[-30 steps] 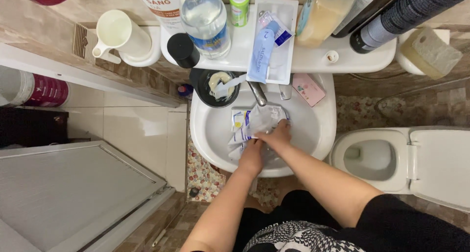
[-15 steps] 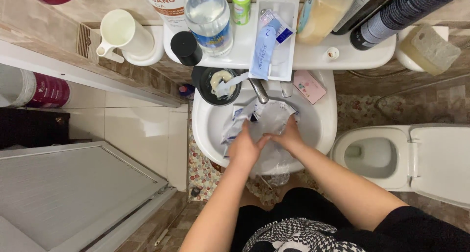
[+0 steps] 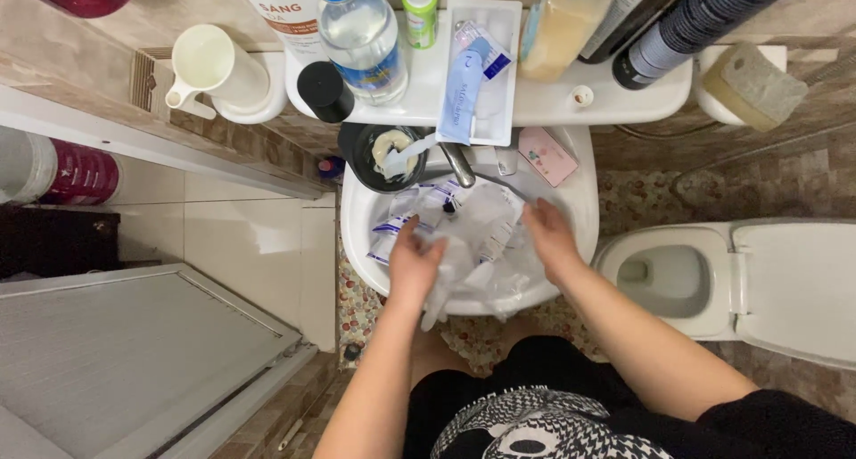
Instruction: The recorder prepares hair dye by squeezing cream from a tube into a bowl and mixing it with a brush, then collects the trash and moves to the kitchen.
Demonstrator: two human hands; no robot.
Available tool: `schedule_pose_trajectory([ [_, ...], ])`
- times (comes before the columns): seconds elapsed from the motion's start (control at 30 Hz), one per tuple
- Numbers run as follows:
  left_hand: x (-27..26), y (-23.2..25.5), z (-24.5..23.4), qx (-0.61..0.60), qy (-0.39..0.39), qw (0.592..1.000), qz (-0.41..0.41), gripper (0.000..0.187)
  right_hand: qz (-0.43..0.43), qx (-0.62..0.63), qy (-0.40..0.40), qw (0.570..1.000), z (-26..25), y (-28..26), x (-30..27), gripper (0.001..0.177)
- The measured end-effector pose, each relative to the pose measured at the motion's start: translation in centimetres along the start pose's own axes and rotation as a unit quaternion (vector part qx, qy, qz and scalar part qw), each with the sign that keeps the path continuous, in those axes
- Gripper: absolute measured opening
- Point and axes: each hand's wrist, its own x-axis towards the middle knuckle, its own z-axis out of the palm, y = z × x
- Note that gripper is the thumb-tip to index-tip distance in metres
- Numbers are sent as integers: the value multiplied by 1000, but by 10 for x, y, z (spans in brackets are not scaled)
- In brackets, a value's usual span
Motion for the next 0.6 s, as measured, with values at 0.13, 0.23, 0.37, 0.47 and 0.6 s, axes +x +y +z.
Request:
schedule_pose_trajectory([
  [0.13,33,-71,26,-129,58,990,16,68,48,292,-68,953,-24,-13,1,86],
  [0.23,43,-92,41,-148,49,988,17,75,76,397,-127,906,-32,5,16,94],
  [0.37,17,-68,54,67,130,982,119,94,157,489,-143,846,-36,33,27,99],
  [0.47,7,-39,63,110,115,980,118,109,131,453,-146,870,-31,46,30,80],
  [0.6,29,-63,88,65,105,992,38,130,34,197,-75,977,-13,34,12,59],
])
